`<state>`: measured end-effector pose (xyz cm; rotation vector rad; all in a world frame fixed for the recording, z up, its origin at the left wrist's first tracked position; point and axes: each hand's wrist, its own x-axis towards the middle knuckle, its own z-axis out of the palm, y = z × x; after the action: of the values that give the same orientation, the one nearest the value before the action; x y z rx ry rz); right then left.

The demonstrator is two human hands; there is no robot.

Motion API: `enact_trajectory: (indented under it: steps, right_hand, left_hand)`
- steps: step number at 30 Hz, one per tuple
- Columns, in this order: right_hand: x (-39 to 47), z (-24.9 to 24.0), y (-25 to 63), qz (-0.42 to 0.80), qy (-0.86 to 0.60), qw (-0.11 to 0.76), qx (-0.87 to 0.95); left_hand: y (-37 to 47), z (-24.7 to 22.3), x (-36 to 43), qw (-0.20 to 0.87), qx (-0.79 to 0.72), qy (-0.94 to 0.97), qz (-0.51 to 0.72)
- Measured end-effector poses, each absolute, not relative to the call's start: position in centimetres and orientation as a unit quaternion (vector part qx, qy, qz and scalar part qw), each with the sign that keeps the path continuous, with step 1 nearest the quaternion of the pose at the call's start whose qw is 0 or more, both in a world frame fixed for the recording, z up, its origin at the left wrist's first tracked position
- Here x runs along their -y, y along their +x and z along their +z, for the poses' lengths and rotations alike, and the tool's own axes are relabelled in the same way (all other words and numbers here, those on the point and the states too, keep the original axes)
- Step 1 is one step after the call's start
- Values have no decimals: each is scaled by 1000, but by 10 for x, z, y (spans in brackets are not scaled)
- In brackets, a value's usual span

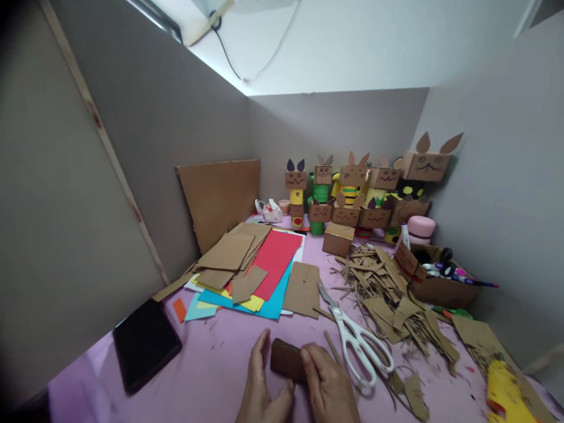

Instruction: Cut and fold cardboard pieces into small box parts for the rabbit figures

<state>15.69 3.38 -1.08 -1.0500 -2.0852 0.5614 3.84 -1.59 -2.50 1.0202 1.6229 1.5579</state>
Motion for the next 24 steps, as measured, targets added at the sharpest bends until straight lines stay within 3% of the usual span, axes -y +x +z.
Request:
enact_trajectory:
  steps: [11, 24]
  right_hand:
    - [-30, -8, 162, 129, -412, 363, 826]
    - [-28, -6, 153, 150, -396, 408, 809]
  left_hand:
    - [68, -5, 10, 236, -671, 420, 564]
    - [69, 5, 13, 175, -687, 457, 537]
